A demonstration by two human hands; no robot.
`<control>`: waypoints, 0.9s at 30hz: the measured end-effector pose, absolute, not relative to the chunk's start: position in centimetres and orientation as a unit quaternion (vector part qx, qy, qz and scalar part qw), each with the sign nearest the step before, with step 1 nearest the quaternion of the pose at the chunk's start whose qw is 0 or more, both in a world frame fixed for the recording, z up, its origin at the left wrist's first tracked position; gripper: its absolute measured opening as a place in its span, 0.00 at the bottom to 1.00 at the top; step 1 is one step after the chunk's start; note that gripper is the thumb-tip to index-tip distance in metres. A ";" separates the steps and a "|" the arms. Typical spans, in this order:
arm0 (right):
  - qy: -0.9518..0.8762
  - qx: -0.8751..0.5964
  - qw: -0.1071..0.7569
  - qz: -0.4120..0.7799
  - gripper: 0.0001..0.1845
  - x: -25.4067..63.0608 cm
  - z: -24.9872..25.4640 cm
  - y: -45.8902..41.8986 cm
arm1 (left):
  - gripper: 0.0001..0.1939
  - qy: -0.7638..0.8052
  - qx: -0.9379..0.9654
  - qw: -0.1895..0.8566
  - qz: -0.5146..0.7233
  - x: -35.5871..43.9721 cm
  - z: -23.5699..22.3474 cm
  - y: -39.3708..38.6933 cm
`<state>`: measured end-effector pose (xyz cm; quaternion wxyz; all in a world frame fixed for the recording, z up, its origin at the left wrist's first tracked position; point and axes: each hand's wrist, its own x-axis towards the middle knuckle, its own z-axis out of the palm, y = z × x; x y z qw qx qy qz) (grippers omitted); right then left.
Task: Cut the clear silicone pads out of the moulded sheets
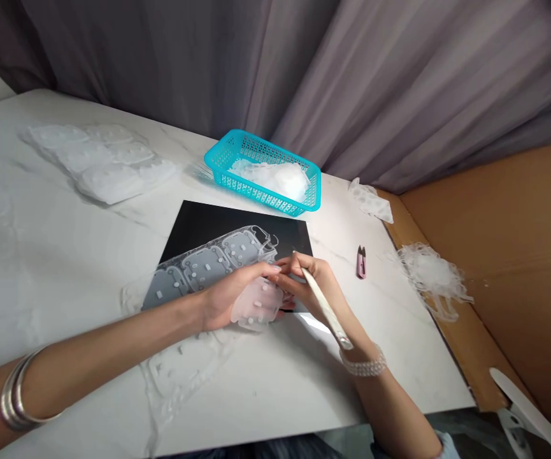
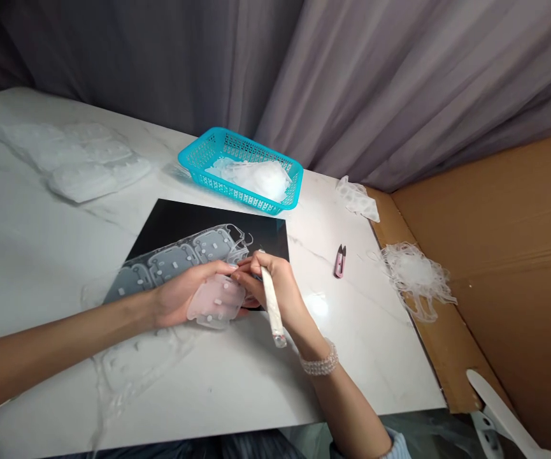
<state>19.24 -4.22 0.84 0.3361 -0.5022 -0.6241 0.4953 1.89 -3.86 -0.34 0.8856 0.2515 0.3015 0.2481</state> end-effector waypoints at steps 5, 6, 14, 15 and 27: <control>-0.576 -0.524 0.404 0.480 0.23 19.2 1.2 -4.5 | 0.13 0.332 0.360 0.827 0.275 1.8 -0.7 -3.9; -0.576 -0.527 0.413 0.469 0.23 19.1 1.2 -4.5 | 0.13 0.337 0.374 0.818 0.279 1.8 -0.7 -3.9; -0.583 -0.601 0.473 0.274 0.23 23.7 -0.1 -2.8 | 0.16 0.380 0.345 0.768 0.384 1.6 0.0 -3.5; -0.581 -0.616 0.469 0.253 0.23 24.8 -0.2 -2.4 | 0.16 0.374 0.335 0.769 0.395 1.4 0.1 -3.3; -0.625 -0.489 0.439 0.421 0.23 19.0 1.9 -5.6 | 0.19 0.243 0.274 0.858 0.361 0.9 0.0 -2.9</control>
